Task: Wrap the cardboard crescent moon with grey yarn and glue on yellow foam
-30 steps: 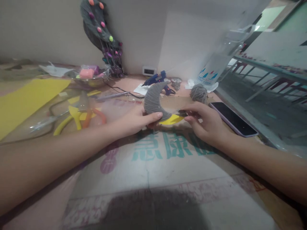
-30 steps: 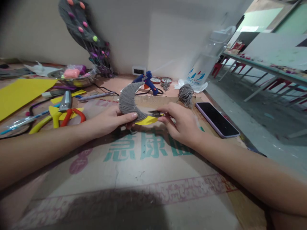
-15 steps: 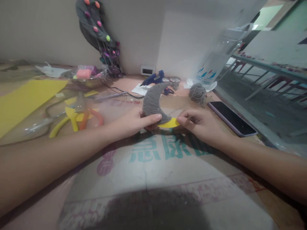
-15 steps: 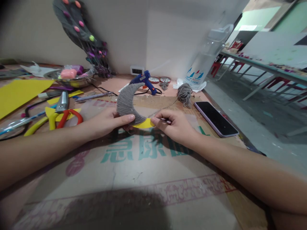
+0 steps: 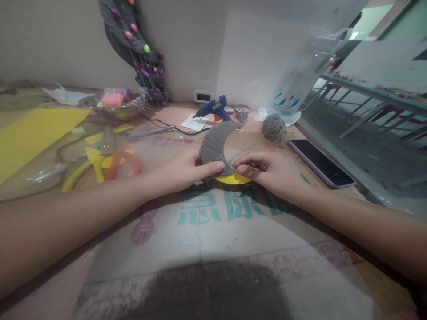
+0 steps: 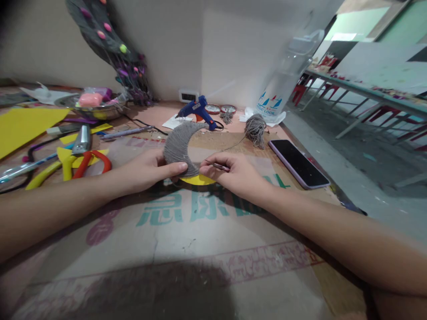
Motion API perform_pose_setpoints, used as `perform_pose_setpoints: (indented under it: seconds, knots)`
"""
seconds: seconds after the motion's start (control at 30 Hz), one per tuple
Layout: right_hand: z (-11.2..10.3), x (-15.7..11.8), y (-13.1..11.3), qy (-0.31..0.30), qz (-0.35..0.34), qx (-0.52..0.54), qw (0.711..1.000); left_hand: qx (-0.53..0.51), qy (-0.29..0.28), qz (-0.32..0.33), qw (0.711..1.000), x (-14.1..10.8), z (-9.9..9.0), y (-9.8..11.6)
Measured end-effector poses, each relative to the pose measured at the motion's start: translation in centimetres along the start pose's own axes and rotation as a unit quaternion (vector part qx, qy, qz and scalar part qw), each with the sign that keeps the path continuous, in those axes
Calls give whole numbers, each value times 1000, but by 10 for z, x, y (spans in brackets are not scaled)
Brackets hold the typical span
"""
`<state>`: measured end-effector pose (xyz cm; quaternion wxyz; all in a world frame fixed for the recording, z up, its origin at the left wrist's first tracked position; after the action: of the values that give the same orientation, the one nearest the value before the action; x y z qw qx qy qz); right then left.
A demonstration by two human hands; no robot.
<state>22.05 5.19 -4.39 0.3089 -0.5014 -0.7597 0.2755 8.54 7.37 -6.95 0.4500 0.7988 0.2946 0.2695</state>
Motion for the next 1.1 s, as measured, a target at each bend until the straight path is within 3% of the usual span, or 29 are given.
perform_pose_setpoints:
  seconds: [0.33, 0.43, 0.53, 0.67, 0.83, 1.1]
  knots:
    - [11, -3, -7, -47, -22, 14, 999, 2, -5, 1, 1000, 0, 2, 2]
    - [3, -3, -5, -21, -28, 9, 999, -11, -8, -8, 1000, 0, 0, -1]
    - [-12, -4, -7, 27, -80, -28, 996, -24, -6, -25, 999, -1, -2, -6]
    - [-24, -10, -16, 61, -173, -113, 977, -52, -15, -25, 998, -2, -2, -5]
    - [-14, -23, -36, 40, -297, -238, 924, -61, -25, -3, 998, -1, -1, -1]
    - [-8, -29, -43, 37, -350, -273, 895, -59, -39, -1, 998, -1, 1, -2]
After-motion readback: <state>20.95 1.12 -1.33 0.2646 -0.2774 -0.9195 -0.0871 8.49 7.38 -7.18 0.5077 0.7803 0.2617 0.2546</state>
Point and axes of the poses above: each hand's wrist, its own x-axis towards the middle knuckle, its own z-axis out of the palm, y = z × x, the point moved 9 cm from there along x, towards the middle knuckle, and after that the axes turned 3 degrees about z, right-handed, at the moved point
